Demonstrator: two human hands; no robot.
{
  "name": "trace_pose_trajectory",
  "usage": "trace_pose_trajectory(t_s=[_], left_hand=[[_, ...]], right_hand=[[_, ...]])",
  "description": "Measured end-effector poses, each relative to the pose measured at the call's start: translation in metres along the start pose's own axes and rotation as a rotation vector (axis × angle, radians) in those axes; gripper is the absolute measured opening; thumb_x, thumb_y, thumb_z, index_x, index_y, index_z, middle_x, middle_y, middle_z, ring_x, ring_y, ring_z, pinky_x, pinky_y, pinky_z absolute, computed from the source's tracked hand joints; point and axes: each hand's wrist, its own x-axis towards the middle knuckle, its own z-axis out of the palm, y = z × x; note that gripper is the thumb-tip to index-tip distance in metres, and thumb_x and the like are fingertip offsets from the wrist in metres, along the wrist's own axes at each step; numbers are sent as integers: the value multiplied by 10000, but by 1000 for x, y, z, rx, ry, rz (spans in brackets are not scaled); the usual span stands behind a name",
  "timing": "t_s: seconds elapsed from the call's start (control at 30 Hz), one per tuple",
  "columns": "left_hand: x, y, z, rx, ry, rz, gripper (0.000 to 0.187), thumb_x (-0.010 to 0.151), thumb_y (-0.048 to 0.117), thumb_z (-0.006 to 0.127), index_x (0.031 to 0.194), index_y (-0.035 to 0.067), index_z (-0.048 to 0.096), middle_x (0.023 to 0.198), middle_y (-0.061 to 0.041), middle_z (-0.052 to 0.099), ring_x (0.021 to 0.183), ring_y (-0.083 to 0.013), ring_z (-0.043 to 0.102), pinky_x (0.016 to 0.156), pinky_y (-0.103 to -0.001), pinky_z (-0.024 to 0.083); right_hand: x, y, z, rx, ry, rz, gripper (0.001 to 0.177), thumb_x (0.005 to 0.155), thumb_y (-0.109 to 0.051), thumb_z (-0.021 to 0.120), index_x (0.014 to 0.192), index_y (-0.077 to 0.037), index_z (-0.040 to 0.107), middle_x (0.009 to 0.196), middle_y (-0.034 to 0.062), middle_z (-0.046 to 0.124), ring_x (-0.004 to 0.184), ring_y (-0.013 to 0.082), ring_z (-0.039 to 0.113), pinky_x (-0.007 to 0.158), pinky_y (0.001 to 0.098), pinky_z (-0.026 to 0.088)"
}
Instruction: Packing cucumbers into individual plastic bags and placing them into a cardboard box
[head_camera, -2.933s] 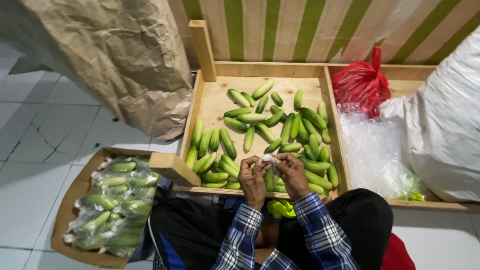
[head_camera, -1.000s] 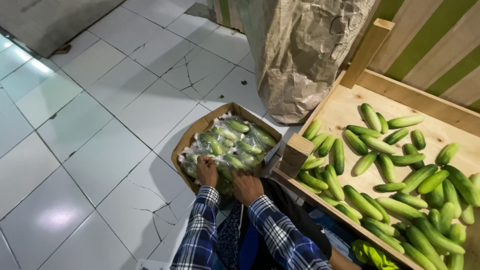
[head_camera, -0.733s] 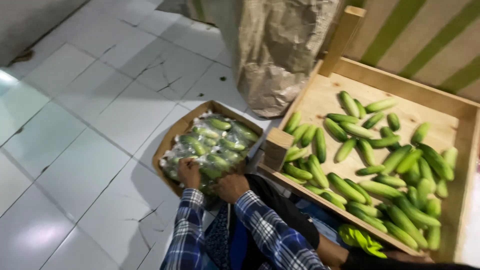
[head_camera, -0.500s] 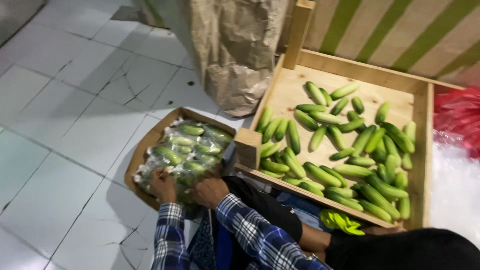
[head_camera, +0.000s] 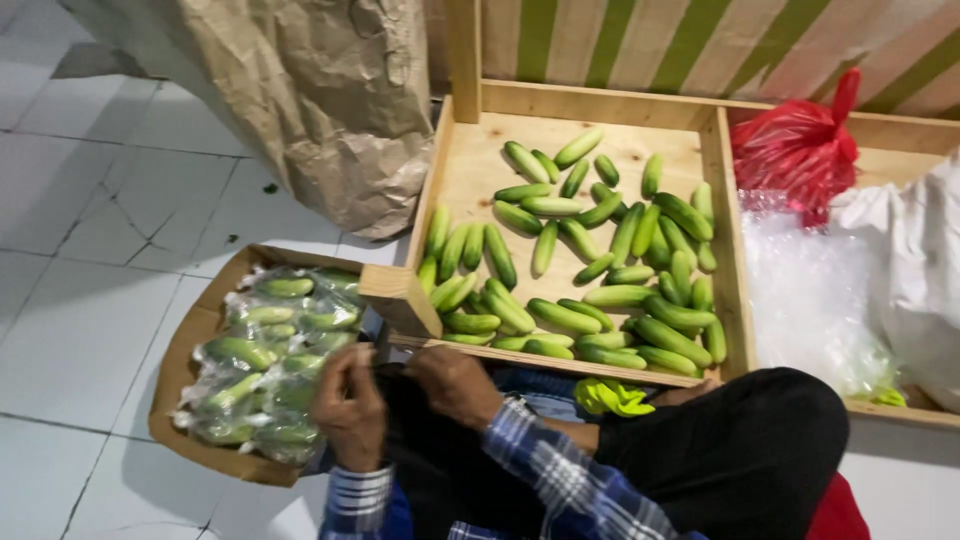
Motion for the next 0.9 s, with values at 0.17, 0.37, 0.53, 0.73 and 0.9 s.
trace_pose_trajectory(t_s=[0.17,0.37,0.53,0.73,0.9], left_hand=[[-28,24,94,-126,-264,120,80,969,79,644,998,82,719,959,-97,759,867,-285,739,764,-374,599],[-51,-28,206,102,-664,162,464,863,-92,577,1297,67,618,1338,-188,612,1231,-438,578,1025,-562,525],[-63,-90,251,452,-907,205,793,679,129,841,1416,117,549,1500,-203,478,1433,-410,387,1123,-587,436],[-67,-96,246,514,-997,171,720,744,60,735,1432,188,565,1624,-119,370,1526,-378,248,1135,-732,344],[-77,-113,252,626,-853,350,468,839,266,633,1297,357,614,1418,28,623,1505,-315,344,1185,-772,70]], right_hand=[[-57,82,-54,-191,209,307,209,931,-81,609,1131,-137,584,937,90,636,833,308,686,722,404,547],[-83,165,-58,-389,60,690,477,871,-256,704,1318,-231,539,1166,71,609,1061,329,688,838,458,610],[-56,135,-63,-444,-73,779,331,979,-220,536,1293,-175,629,1145,131,643,1037,370,706,849,473,611],[-81,179,-38,-389,-85,802,493,881,-301,692,1353,-194,595,1259,100,620,1043,405,708,919,511,600],[-102,199,-25,-354,1,752,494,879,-245,649,1360,-166,565,1277,138,589,1100,411,683,917,521,601]])
